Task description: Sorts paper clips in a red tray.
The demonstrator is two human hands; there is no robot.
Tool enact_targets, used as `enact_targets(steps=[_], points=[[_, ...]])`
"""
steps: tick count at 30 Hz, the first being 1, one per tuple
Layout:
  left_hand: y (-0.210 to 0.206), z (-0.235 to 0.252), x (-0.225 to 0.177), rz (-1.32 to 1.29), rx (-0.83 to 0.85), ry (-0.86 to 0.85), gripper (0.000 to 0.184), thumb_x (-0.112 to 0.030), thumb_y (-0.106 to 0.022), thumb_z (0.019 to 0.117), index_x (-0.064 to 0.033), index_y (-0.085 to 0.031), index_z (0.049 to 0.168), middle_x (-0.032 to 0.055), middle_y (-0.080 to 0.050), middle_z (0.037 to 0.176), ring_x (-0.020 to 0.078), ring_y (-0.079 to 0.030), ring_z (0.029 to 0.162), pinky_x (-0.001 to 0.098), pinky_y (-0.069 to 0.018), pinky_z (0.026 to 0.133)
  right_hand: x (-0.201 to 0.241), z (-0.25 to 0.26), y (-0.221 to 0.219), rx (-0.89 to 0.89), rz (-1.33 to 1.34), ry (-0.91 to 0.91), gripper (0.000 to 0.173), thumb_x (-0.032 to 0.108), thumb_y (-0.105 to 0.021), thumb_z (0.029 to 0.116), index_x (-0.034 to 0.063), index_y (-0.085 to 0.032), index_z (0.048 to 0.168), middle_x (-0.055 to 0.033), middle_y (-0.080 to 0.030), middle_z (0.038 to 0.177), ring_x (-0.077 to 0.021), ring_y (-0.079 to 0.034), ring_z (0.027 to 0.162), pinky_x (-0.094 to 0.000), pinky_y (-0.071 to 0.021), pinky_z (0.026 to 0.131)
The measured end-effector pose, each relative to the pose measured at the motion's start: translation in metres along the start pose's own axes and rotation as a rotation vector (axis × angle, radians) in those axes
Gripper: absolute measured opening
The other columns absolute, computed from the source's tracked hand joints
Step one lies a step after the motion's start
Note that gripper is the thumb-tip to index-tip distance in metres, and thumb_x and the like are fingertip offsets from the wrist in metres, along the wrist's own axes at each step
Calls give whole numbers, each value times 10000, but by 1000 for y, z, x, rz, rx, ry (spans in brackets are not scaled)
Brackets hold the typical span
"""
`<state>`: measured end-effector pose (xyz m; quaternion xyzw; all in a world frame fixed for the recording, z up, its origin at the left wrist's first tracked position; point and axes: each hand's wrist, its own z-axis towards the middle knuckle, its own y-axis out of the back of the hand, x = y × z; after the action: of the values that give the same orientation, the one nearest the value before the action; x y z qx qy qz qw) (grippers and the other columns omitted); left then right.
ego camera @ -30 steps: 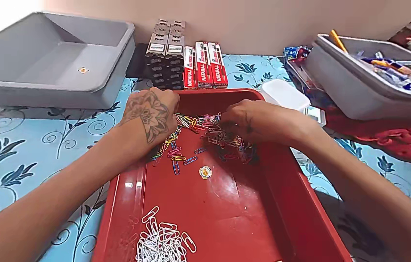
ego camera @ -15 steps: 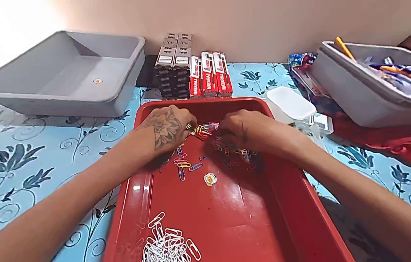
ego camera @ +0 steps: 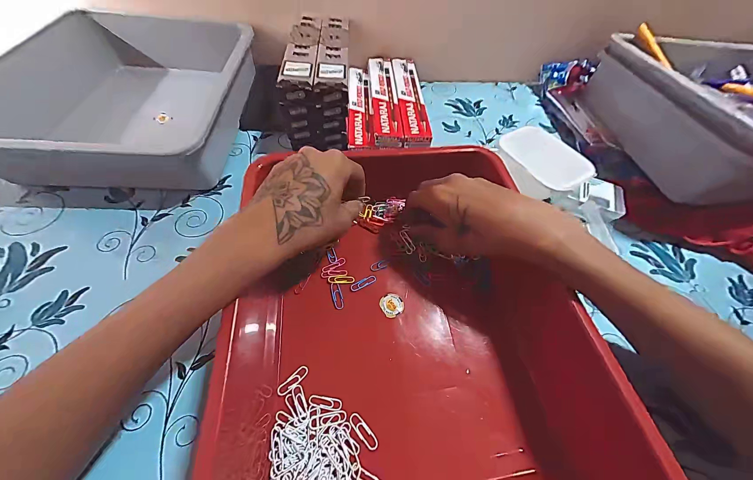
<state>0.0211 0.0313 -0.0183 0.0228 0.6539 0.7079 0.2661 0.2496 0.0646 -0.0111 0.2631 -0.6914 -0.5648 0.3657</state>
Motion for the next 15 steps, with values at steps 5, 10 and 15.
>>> enact_targets(steps=[5, 10, 15], points=[[0, -2, 0, -96, -99, 60, 159, -141, -659, 953, 1, -731, 954, 186, -670, 918, 359, -650, 925, 564, -480, 778, 0, -1, -4, -37, 19, 7, 153, 144, -642, 989, -1, -692, 990, -141, -669, 932, -296, -673, 875, -500, -536, 743], [-1, -2, 1, -53, -116, 67, 129, -95, -621, 988, -1, -685, 1048, 165, -681, 884, 342, -667, 837, 543, -495, 732, 57, 6, 42, 423, -110, -370, 306, 136, -502, 1081, 1, -589, 1341, -160, -609, 1330, -290, -584, 1265, -468, -461, 1049], [-4, -2, 5, 65, -22, -73, 197, 43, -605, 909, -31, -740, 1031, 192, -707, 976, 409, -677, 960, 597, -506, 805, -7, 1, -6, -16, 28, 57, 130, 122, -630, 980, 5, -685, 1004, -125, -651, 922, -272, -661, 848, -462, -536, 719]])
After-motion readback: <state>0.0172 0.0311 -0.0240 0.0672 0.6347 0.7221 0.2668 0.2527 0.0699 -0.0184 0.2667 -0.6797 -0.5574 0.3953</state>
